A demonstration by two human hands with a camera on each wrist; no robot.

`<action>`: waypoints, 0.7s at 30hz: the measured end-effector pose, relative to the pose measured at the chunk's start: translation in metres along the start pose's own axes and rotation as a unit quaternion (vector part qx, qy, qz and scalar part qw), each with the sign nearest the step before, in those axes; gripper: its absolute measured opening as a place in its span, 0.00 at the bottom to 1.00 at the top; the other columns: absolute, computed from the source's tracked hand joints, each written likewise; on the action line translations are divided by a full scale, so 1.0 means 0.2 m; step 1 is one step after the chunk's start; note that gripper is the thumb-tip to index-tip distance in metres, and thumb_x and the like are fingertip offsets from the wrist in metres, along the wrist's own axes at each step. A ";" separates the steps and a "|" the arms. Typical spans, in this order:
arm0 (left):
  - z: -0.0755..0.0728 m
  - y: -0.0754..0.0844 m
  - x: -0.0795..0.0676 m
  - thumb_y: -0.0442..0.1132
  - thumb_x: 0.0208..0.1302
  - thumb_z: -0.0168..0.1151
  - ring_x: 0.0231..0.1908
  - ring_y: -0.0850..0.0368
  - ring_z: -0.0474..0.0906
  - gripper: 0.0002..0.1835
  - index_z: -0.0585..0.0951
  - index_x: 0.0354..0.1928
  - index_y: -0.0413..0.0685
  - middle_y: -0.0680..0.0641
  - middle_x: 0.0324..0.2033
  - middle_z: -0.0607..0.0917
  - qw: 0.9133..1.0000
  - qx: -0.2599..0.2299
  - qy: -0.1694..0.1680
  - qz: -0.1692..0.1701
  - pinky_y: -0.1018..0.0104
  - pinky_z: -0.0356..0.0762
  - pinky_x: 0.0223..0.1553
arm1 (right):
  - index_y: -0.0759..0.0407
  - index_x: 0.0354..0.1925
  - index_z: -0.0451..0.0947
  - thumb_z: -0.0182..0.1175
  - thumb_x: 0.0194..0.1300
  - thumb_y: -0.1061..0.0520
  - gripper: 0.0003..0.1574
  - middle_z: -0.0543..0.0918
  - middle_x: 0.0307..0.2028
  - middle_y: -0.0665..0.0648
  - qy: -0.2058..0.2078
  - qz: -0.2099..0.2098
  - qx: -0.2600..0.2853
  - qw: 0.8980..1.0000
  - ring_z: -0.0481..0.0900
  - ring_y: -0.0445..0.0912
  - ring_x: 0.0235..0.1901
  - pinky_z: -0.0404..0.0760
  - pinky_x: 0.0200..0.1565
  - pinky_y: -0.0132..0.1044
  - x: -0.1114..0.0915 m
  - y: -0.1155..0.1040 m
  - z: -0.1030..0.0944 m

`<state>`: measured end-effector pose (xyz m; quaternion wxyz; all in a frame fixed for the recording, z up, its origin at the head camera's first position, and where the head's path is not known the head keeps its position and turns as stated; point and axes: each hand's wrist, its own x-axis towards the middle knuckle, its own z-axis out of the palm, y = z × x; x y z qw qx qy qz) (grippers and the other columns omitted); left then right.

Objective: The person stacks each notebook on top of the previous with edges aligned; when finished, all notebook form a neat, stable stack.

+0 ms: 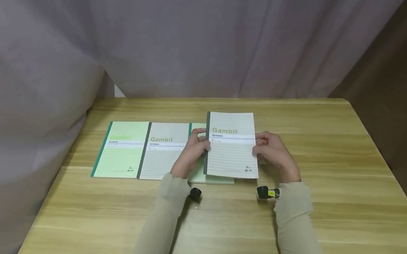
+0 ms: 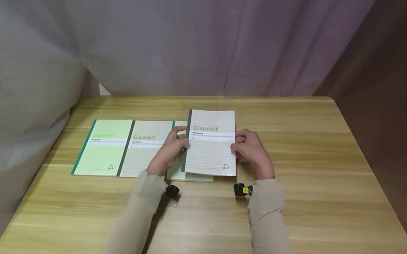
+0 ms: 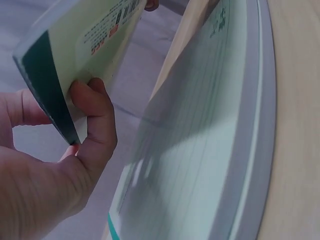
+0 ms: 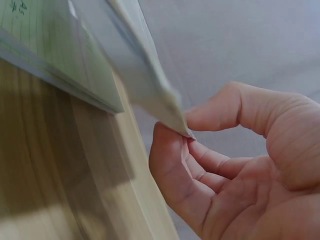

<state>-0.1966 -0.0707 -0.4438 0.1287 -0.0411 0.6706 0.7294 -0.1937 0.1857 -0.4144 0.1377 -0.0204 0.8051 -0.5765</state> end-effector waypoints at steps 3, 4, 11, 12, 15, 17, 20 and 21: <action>-0.01 0.00 0.00 0.23 0.51 0.50 0.34 0.53 0.77 0.40 0.59 0.72 0.39 0.38 0.49 0.80 1.000 0.001 0.002 0.001 0.68 0.73 0.30 | 0.81 0.63 0.63 0.56 0.51 0.73 0.39 0.76 0.37 0.61 -0.001 0.000 0.002 1.000 0.74 0.44 0.31 0.81 0.33 0.38 0.00 0.00 0.01; -0.02 0.00 0.00 0.23 0.51 0.50 0.34 0.54 0.77 0.40 0.59 0.71 0.39 0.38 0.49 0.80 1.000 0.000 0.003 0.001 0.68 0.73 0.30 | 0.81 0.63 0.63 0.56 0.51 0.73 0.39 0.77 0.37 0.61 -0.002 0.000 0.003 1.000 0.75 0.44 0.31 0.81 0.33 0.39 0.00 0.00 0.02; -0.06 -0.02 0.00 0.23 0.51 0.50 0.33 0.54 0.76 0.39 0.60 0.70 0.40 0.40 0.46 0.80 1.000 0.005 0.003 -0.001 0.68 0.73 0.29 | 0.81 0.63 0.63 0.56 0.51 0.74 0.39 0.78 0.38 0.64 -0.009 0.006 0.014 1.000 0.77 0.44 0.30 0.83 0.34 0.39 0.00 0.00 0.06; -0.07 -0.02 0.00 0.23 0.52 0.50 0.33 0.54 0.76 0.39 0.60 0.70 0.40 0.39 0.46 0.80 1.000 0.006 0.003 -0.002 0.68 0.73 0.29 | 0.81 0.63 0.62 0.56 0.50 0.74 0.39 0.79 0.39 0.64 -0.009 0.006 0.015 1.000 0.77 0.44 0.30 0.83 0.34 0.39 0.00 0.00 0.07; -0.10 -0.02 -0.02 0.23 0.52 0.50 0.30 0.55 0.74 0.39 0.60 0.71 0.40 0.39 0.48 0.80 1.000 0.015 0.000 -0.006 0.68 0.71 0.28 | 0.81 0.63 0.63 0.56 0.50 0.74 0.39 0.78 0.38 0.64 -0.010 0.007 0.012 1.000 0.77 0.45 0.30 0.84 0.35 0.39 0.01 0.00 0.10; -0.11 -0.02 -0.02 0.23 0.52 0.51 0.30 0.56 0.75 0.39 0.60 0.71 0.40 0.38 0.49 0.80 1.000 0.017 0.002 -0.008 0.69 0.71 0.27 | 0.81 0.62 0.63 0.56 0.51 0.74 0.38 0.78 0.39 0.64 -0.012 0.010 0.011 1.000 0.77 0.45 0.30 0.84 0.35 0.39 0.01 0.00 0.11; -0.13 -0.02 -0.03 0.22 0.53 0.50 0.29 0.56 0.74 0.39 0.60 0.71 0.40 0.38 0.49 0.80 1.000 0.021 0.002 -0.008 0.69 0.71 0.25 | 0.81 0.62 0.63 0.56 0.51 0.74 0.37 0.77 0.39 0.64 -0.018 0.014 0.018 1.000 0.78 0.45 0.30 0.84 0.35 0.39 0.02 0.00 0.13; -0.13 -0.03 -0.03 0.22 0.54 0.50 0.29 0.56 0.74 0.38 0.59 0.71 0.40 0.39 0.48 0.80 1.000 0.023 0.002 -0.008 0.69 0.71 0.25 | 0.81 0.61 0.63 0.56 0.51 0.75 0.37 0.77 0.39 0.64 -0.019 0.016 0.020 0.999 0.78 0.46 0.30 0.84 0.35 0.39 0.02 0.00 0.14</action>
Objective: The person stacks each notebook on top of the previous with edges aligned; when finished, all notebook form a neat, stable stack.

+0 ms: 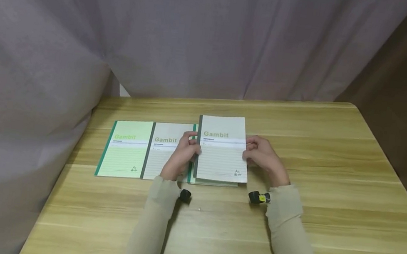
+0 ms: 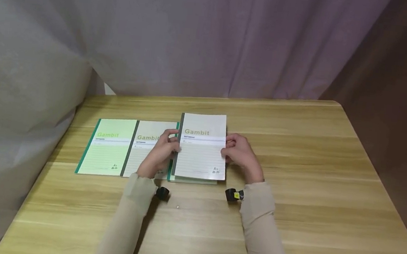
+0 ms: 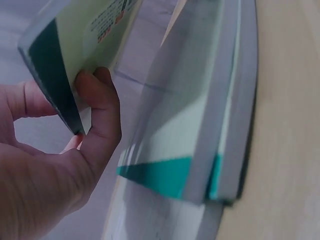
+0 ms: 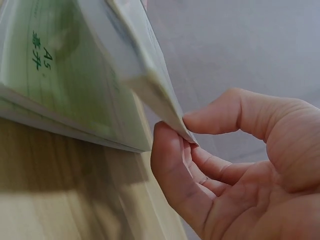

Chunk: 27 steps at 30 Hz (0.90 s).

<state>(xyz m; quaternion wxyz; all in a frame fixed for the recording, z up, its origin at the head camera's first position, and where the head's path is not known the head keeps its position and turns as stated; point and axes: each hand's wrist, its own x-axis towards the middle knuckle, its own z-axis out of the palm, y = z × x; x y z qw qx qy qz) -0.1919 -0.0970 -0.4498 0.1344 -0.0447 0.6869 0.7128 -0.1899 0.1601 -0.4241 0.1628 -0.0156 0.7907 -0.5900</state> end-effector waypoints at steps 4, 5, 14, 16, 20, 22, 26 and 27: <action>-0.02 -0.01 0.00 0.23 0.55 0.51 0.29 0.56 0.72 0.38 0.59 0.71 0.39 0.41 0.44 0.79 1.000 0.015 0.000 -0.001 0.69 0.69 0.25 | 0.81 0.61 0.63 0.56 0.52 0.75 0.36 0.76 0.38 0.63 -0.001 0.005 0.001 1.000 0.77 0.47 0.30 0.85 0.35 0.40 0.00 0.00 0.02; -0.03 -0.01 0.00 0.23 0.54 0.51 0.29 0.56 0.72 0.38 0.59 0.71 0.39 0.41 0.44 0.79 1.000 0.019 0.001 -0.002 0.69 0.68 0.25 | 0.81 0.61 0.63 0.56 0.52 0.75 0.36 0.76 0.38 0.63 0.000 0.006 0.000 1.000 0.77 0.47 0.30 0.85 0.35 0.40 0.01 0.00 0.03; -0.05 0.00 -0.02 0.23 0.56 0.52 0.33 0.54 0.71 0.38 0.58 0.71 0.36 0.41 0.43 0.76 0.999 0.044 0.000 0.005 0.68 0.69 0.28 | 0.82 0.61 0.63 0.56 0.51 0.75 0.36 0.76 0.38 0.65 0.006 -0.007 -0.020 1.000 0.78 0.49 0.30 0.85 0.35 0.41 0.02 0.01 0.07; -0.06 0.00 -0.02 0.22 0.56 0.52 0.34 0.54 0.70 0.37 0.58 0.71 0.35 0.41 0.42 0.76 0.999 0.048 0.001 0.010 0.67 0.69 0.30 | 0.82 0.60 0.64 0.57 0.51 0.75 0.36 0.76 0.38 0.65 0.007 -0.007 -0.024 1.000 0.78 0.49 0.31 0.85 0.35 0.41 0.03 0.02 0.09; -0.07 -0.02 -0.01 0.21 0.54 0.52 0.37 0.52 0.72 0.37 0.59 0.69 0.35 0.39 0.44 0.76 0.998 0.061 0.002 0.014 0.66 0.71 0.35 | 0.82 0.60 0.64 0.57 0.51 0.75 0.36 0.76 0.39 0.65 0.005 -0.005 -0.023 1.000 0.77 0.49 0.32 0.85 0.34 0.40 0.04 0.04 0.10; -0.07 -0.02 -0.01 0.21 0.54 0.53 0.38 0.51 0.73 0.37 0.60 0.69 0.35 0.38 0.46 0.76 0.997 0.073 0.003 0.017 0.65 0.72 0.36 | 0.82 0.61 0.64 0.57 0.51 0.75 0.36 0.76 0.38 0.64 0.006 -0.006 -0.024 1.000 0.76 0.49 0.32 0.85 0.33 0.39 0.04 0.04 0.11; -0.07 -0.02 -0.01 0.23 0.55 0.54 0.38 0.51 0.73 0.35 0.62 0.69 0.35 0.37 0.48 0.76 0.996 0.088 0.009 0.026 0.65 0.73 0.34 | 0.82 0.61 0.64 0.58 0.51 0.76 0.36 0.76 0.38 0.64 0.011 -0.011 -0.025 1.000 0.76 0.49 0.32 0.84 0.32 0.39 0.05 0.05 0.11; -0.07 -0.02 -0.01 0.23 0.56 0.54 0.38 0.51 0.73 0.35 0.63 0.69 0.35 0.37 0.48 0.76 0.995 0.091 0.012 0.027 0.65 0.73 0.33 | 0.83 0.60 0.64 0.58 0.51 0.76 0.36 0.76 0.38 0.64 0.011 -0.012 -0.026 1.000 0.76 0.49 0.31 0.84 0.32 0.39 0.05 0.05 0.11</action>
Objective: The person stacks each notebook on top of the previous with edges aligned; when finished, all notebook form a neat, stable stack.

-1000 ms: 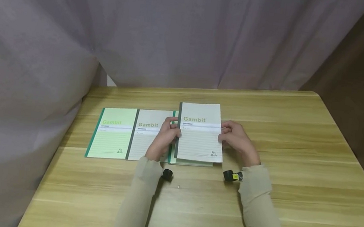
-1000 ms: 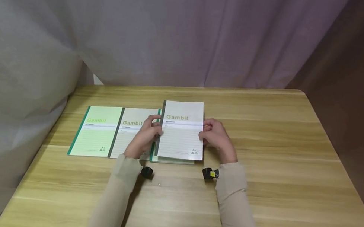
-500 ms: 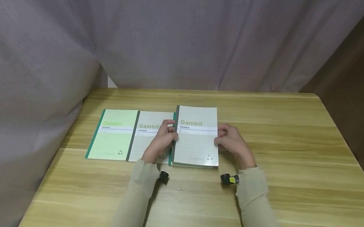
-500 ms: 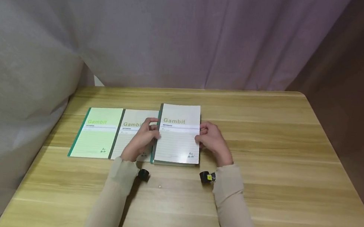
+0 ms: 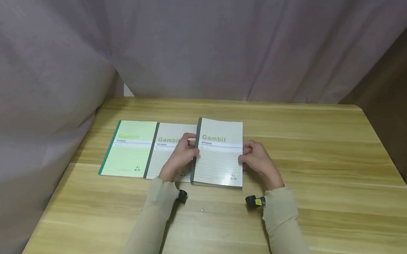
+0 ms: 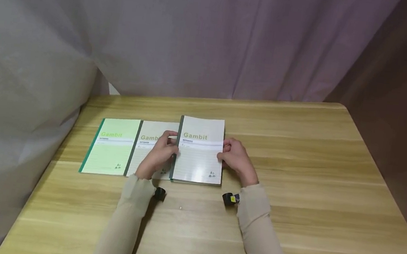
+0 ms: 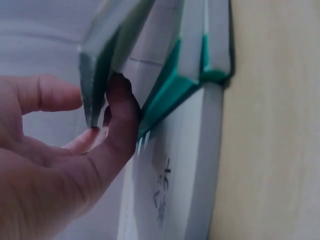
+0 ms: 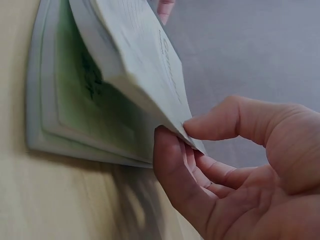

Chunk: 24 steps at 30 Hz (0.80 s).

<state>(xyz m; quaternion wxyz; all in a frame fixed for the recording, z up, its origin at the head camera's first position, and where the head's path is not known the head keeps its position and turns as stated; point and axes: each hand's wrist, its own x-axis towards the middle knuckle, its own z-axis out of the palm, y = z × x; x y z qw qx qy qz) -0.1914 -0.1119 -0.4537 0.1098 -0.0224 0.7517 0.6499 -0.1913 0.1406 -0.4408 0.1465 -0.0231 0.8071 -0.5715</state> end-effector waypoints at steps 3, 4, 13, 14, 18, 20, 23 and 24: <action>-0.01 0.00 0.00 0.25 0.58 0.54 0.36 0.52 0.74 0.32 0.66 0.68 0.36 0.38 0.47 0.76 1.000 0.015 0.012 -0.001 0.65 0.75 0.30 | 0.83 0.60 0.64 0.57 0.51 0.76 0.35 0.76 0.37 0.65 -0.002 0.000 0.003 1.000 0.77 0.49 0.31 0.85 0.32 0.39 0.00 0.00 0.00; -0.01 0.01 0.00 0.26 0.59 0.54 0.36 0.52 0.74 0.31 0.67 0.68 0.36 0.38 0.47 0.76 1.000 0.023 0.015 -0.001 0.64 0.75 0.30 | 0.83 0.59 0.64 0.57 0.51 0.76 0.35 0.76 0.37 0.65 -0.003 0.001 0.004 1.000 0.77 0.49 0.31 0.85 0.32 0.39 0.00 0.00 0.00; -0.03 0.00 0.00 0.25 0.62 0.56 0.43 0.47 0.78 0.29 0.71 0.67 0.36 0.38 0.49 0.78 0.991 0.126 0.029 0.012 0.61 0.82 0.36 | 0.82 0.56 0.68 0.56 0.51 0.75 0.31 0.78 0.35 0.64 0.002 -0.002 -0.008 1.000 0.77 0.48 0.30 0.83 0.31 0.37 0.02 0.02 0.02; -0.03 0.00 0.01 0.25 0.61 0.56 0.43 0.47 0.78 0.29 0.71 0.67 0.35 0.38 0.48 0.78 0.991 0.129 0.027 0.014 0.60 0.82 0.36 | 0.81 0.56 0.68 0.57 0.51 0.75 0.31 0.78 0.36 0.64 0.002 -0.003 -0.011 1.000 0.77 0.48 0.30 0.83 0.31 0.36 0.02 0.02 0.02; -0.04 -0.01 0.01 0.24 0.60 0.56 0.42 0.48 0.77 0.29 0.71 0.66 0.33 0.39 0.47 0.79 0.988 0.154 0.021 0.021 0.62 0.81 0.36 | 0.81 0.57 0.69 0.58 0.52 0.74 0.32 0.79 0.37 0.66 0.002 -0.006 -0.024 1.000 0.77 0.48 0.31 0.82 0.31 0.36 0.02 0.02 0.03; -0.04 -0.02 0.02 0.25 0.60 0.56 0.42 0.48 0.76 0.29 0.71 0.66 0.33 0.39 0.47 0.79 0.985 0.168 0.018 0.024 0.62 0.80 0.37 | 0.81 0.57 0.69 0.58 0.52 0.74 0.32 0.80 0.38 0.67 0.004 -0.006 -0.028 1.000 0.77 0.48 0.31 0.82 0.32 0.36 0.03 0.02 0.03; -0.04 -0.02 0.02 0.26 0.61 0.57 0.44 0.47 0.76 0.28 0.71 0.66 0.33 0.38 0.47 0.80 0.983 0.184 0.015 0.025 0.60 0.80 0.40 | 0.81 0.58 0.70 0.59 0.52 0.74 0.32 0.80 0.39 0.67 0.008 -0.005 -0.038 0.999 0.77 0.48 0.31 0.83 0.32 0.36 0.03 0.03 0.02; -0.04 -0.02 0.02 0.26 0.61 0.57 0.44 0.47 0.76 0.28 0.71 0.66 0.32 0.38 0.47 0.80 0.982 0.188 0.014 0.026 0.60 0.80 0.41 | 0.81 0.57 0.70 0.59 0.52 0.74 0.32 0.80 0.38 0.67 0.009 -0.005 -0.042 0.999 0.78 0.48 0.31 0.83 0.33 0.36 0.03 0.03 0.02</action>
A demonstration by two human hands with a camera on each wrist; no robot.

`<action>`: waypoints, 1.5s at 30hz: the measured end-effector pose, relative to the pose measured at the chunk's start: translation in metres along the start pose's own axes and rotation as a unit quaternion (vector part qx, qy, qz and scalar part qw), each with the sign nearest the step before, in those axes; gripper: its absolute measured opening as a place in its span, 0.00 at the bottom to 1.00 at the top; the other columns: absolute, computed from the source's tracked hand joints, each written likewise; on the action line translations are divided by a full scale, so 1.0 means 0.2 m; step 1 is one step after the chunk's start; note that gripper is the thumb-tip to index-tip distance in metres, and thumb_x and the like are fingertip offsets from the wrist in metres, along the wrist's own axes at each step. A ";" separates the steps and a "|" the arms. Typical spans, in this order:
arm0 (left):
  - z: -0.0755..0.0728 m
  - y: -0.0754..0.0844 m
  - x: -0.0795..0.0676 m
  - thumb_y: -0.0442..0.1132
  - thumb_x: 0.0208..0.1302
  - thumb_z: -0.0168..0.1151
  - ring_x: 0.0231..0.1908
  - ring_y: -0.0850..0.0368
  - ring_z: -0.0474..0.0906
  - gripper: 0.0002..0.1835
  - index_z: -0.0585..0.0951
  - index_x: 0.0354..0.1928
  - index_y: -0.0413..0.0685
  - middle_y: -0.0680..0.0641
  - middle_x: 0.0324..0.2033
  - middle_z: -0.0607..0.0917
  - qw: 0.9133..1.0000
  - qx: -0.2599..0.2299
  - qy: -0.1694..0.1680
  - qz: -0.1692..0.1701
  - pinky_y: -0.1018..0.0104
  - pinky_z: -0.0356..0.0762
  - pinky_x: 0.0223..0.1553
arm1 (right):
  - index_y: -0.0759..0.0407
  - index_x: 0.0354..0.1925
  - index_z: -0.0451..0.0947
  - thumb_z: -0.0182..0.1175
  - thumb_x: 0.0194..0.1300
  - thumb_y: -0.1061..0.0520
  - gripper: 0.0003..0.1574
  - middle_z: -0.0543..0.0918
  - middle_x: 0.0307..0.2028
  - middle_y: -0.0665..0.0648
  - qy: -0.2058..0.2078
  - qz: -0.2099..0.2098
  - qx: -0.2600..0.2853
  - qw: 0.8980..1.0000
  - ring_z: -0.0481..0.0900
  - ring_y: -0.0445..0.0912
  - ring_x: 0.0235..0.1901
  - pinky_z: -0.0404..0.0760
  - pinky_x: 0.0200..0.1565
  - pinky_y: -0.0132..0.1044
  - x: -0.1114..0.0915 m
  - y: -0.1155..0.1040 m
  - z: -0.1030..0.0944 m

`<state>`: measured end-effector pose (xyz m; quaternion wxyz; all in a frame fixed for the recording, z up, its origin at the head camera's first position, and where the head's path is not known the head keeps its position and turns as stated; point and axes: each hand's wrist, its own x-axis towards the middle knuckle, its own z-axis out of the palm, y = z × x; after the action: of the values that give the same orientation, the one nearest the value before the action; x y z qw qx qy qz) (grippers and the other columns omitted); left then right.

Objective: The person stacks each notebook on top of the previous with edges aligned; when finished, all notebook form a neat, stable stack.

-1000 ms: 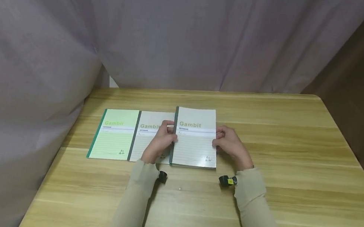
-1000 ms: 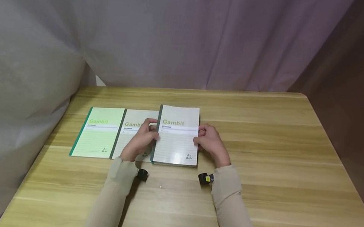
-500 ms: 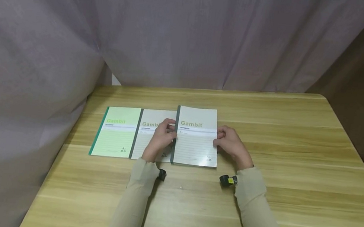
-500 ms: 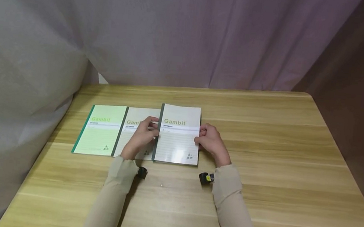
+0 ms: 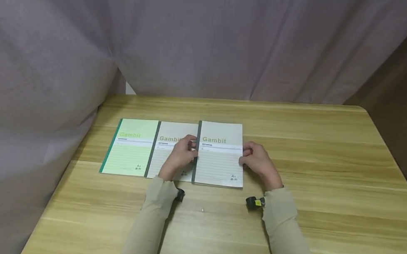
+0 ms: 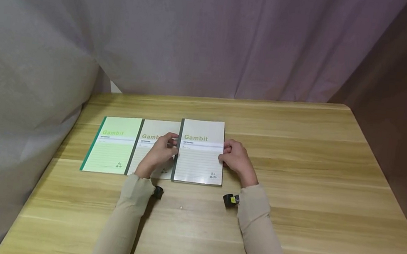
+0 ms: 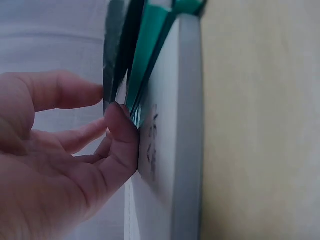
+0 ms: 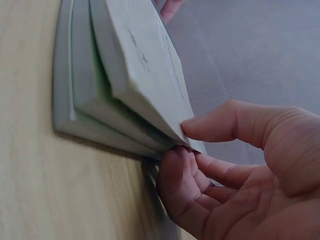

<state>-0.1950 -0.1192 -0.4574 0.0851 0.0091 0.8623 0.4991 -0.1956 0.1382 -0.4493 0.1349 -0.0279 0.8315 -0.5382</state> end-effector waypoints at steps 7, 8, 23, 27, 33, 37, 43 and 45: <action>0.01 0.01 -0.02 0.24 0.58 0.57 0.43 0.48 0.75 0.28 0.72 0.63 0.29 0.39 0.46 0.79 1.000 0.012 -0.006 0.002 0.61 0.80 0.42 | 0.80 0.58 0.71 0.60 0.52 0.73 0.32 0.79 0.36 0.64 -0.001 0.010 -0.017 1.000 0.77 0.49 0.32 0.82 0.35 0.37 -0.01 0.01 -0.01; 0.01 0.01 -0.02 0.24 0.58 0.57 0.44 0.48 0.75 0.28 0.73 0.63 0.29 0.39 0.46 0.79 1.000 0.016 -0.006 0.004 0.61 0.80 0.42 | 0.80 0.58 0.71 0.60 0.53 0.73 0.31 0.79 0.36 0.64 -0.002 0.010 -0.020 1.000 0.77 0.49 0.32 0.82 0.35 0.37 -0.02 0.01 -0.01; 0.03 0.01 -0.01 0.23 0.59 0.58 0.43 0.49 0.76 0.28 0.74 0.64 0.30 0.38 0.49 0.80 0.999 0.040 -0.018 -0.011 0.57 0.79 0.46 | 0.80 0.59 0.71 0.61 0.56 0.74 0.31 0.79 0.39 0.65 0.000 0.028 -0.041 0.999 0.78 0.50 0.35 0.84 0.38 0.37 -0.01 0.03 -0.01; 0.04 0.01 0.00 0.23 0.59 0.57 0.44 0.48 0.76 0.29 0.74 0.65 0.31 0.38 0.50 0.80 0.999 0.044 -0.020 -0.012 0.57 0.79 0.47 | 0.79 0.59 0.71 0.62 0.56 0.74 0.31 0.78 0.40 0.65 -0.001 0.033 -0.047 0.998 0.79 0.50 0.35 0.84 0.38 0.37 0.00 0.03 -0.01; 0.04 0.01 0.00 0.21 0.57 0.56 0.44 0.48 0.76 0.29 0.77 0.64 0.33 0.38 0.51 0.81 0.999 0.041 -0.018 -0.015 0.57 0.79 0.47 | 0.79 0.59 0.72 0.63 0.56 0.73 0.31 0.78 0.39 0.65 -0.003 0.032 -0.063 0.998 0.78 0.51 0.35 0.83 0.37 0.36 -0.01 0.02 -0.02; 0.05 0.02 0.00 0.22 0.58 0.56 0.43 0.49 0.76 0.28 0.76 0.63 0.33 0.38 0.50 0.81 0.999 0.042 -0.013 -0.013 0.58 0.78 0.46 | 0.79 0.59 0.72 0.63 0.56 0.72 0.31 0.79 0.40 0.66 -0.006 0.032 -0.073 0.997 0.78 0.52 0.36 0.82 0.38 0.36 0.00 0.02 -0.03; 0.04 0.02 0.01 0.27 0.62 0.56 0.42 0.50 0.76 0.26 0.74 0.64 0.30 0.40 0.47 0.80 1.000 0.021 -0.004 -0.017 0.62 0.80 0.42 | 0.78 0.58 0.72 0.62 0.58 0.70 0.29 0.79 0.42 0.66 -0.002 0.027 -0.068 0.997 0.80 0.52 0.37 0.84 0.40 0.38 -0.01 0.00 -0.05; 0.03 0.02 0.01 0.28 0.64 0.56 0.42 0.50 0.77 0.27 0.72 0.66 0.30 0.40 0.47 0.80 1.000 0.003 -0.007 -0.021 0.63 0.81 0.41 | 0.78 0.58 0.72 0.62 0.59 0.70 0.28 0.80 0.41 0.66 0.002 0.024 -0.069 0.997 0.80 0.52 0.37 0.84 0.41 0.39 -0.01 -0.01 -0.06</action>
<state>-0.1964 -0.1114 -0.4574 0.1018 -0.0053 0.8631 0.4946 -0.1964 0.1479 -0.4430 0.1439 -0.0156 0.8672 -0.4765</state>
